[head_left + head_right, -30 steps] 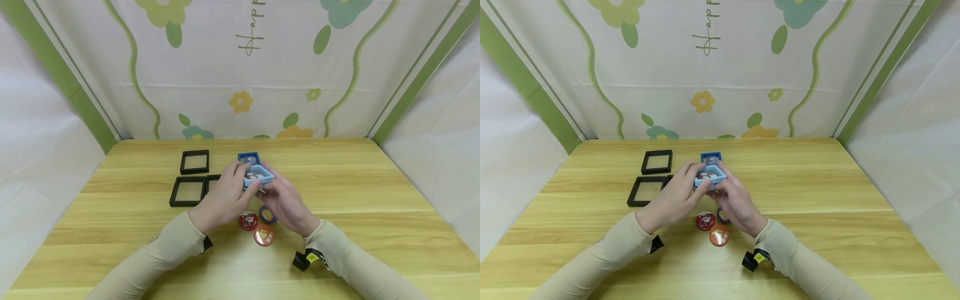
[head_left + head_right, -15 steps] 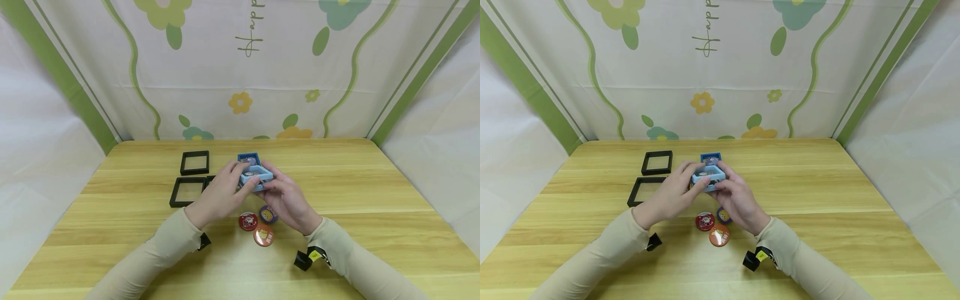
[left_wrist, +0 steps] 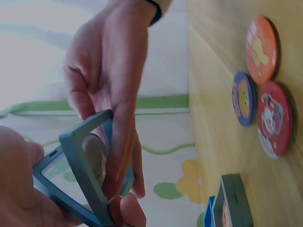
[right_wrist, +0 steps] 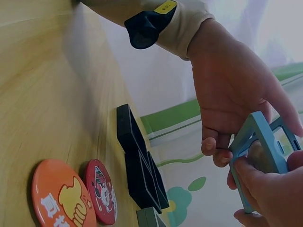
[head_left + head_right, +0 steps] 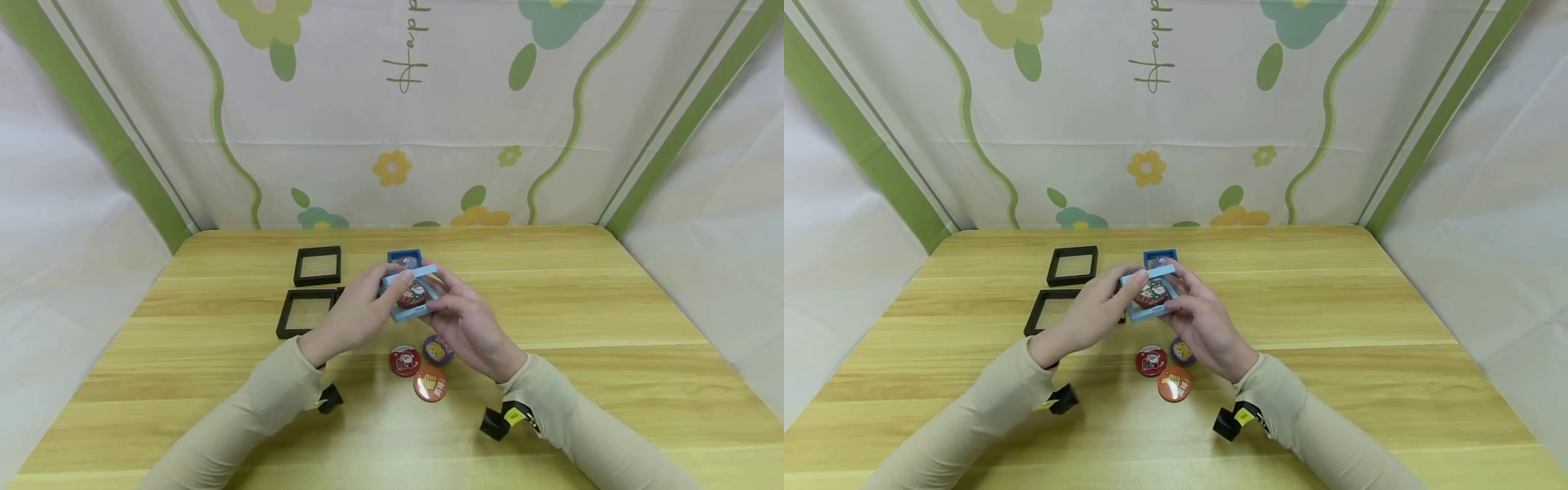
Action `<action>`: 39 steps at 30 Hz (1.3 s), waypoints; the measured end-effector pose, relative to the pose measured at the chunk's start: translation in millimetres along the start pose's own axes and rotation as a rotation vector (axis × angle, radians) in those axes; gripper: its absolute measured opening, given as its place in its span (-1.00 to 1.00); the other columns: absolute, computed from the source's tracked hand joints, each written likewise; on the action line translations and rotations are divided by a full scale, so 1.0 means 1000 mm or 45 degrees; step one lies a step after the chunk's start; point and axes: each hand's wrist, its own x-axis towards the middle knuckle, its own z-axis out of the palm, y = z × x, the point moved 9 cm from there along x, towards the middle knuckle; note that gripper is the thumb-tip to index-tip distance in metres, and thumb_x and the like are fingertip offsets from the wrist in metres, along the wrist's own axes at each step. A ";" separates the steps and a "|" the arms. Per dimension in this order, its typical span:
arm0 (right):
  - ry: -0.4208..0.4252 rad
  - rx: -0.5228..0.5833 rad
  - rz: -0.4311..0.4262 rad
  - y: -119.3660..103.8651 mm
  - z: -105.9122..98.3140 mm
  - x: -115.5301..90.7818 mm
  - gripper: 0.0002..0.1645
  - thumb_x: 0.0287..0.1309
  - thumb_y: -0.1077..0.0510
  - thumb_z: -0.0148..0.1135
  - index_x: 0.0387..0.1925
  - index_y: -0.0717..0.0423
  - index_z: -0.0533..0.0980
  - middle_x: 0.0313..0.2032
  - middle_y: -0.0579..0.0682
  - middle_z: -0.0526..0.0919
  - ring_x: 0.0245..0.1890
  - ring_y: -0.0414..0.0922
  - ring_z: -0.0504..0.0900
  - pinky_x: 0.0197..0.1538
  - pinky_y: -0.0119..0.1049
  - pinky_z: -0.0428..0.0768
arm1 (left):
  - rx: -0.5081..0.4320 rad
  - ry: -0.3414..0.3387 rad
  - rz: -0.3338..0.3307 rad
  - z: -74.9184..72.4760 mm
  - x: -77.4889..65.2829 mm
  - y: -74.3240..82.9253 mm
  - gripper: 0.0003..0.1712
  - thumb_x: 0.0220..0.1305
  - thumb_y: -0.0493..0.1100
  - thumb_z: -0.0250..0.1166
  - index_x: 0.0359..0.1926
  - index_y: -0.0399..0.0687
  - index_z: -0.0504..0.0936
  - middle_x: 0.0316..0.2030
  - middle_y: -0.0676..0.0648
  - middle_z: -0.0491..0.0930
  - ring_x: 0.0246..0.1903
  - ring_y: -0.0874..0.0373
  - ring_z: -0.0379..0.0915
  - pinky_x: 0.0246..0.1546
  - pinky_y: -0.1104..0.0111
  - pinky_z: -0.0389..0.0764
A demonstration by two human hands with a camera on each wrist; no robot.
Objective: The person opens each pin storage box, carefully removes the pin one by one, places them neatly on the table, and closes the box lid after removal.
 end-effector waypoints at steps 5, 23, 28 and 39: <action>0.011 -0.028 0.013 0.001 0.000 0.000 -0.19 0.29 0.49 -0.33 0.53 0.15 -0.16 0.48 0.17 -0.06 0.45 0.07 0.04 0.33 -0.17 0.27 | -0.124 -0.019 -0.057 -0.002 0.001 -0.005 -0.25 0.47 0.35 -0.13 0.21 -0.18 0.48 -0.22 -0.10 0.55 -0.34 -0.07 0.51 -0.38 0.16 0.59; 0.053 -0.213 0.055 0.008 -0.002 0.000 -0.10 0.23 0.48 -0.21 0.55 0.09 -0.19 0.50 0.19 -0.13 0.43 0.15 0.06 0.31 -0.15 0.30 | -0.407 -0.136 -0.220 -0.004 0.003 -0.015 -0.16 0.49 0.36 -0.24 0.28 -0.30 0.41 -0.20 -0.19 0.62 -0.35 -0.03 0.58 -0.29 0.05 0.63; 0.052 -0.232 0.067 0.009 -0.002 0.000 -0.05 0.19 0.50 -0.15 0.55 0.09 -0.19 0.50 0.17 -0.13 0.42 0.15 0.08 0.30 -0.14 0.32 | -0.443 -0.149 -0.253 -0.005 0.004 -0.018 -0.12 0.49 0.36 -0.24 0.29 -0.35 0.39 -0.14 -0.24 0.59 -0.32 -0.04 0.60 -0.30 0.12 0.65; -0.001 -0.323 0.167 0.018 -0.004 -0.001 0.02 0.16 0.51 -0.07 0.55 0.09 -0.25 0.44 0.26 0.03 0.33 0.17 0.27 0.26 -0.15 0.38 | -0.592 -0.197 -0.381 -0.002 0.003 -0.027 -0.11 0.46 0.40 -0.24 0.17 -0.36 0.43 -0.04 -0.29 0.50 -0.14 -0.09 0.56 -0.16 0.14 0.64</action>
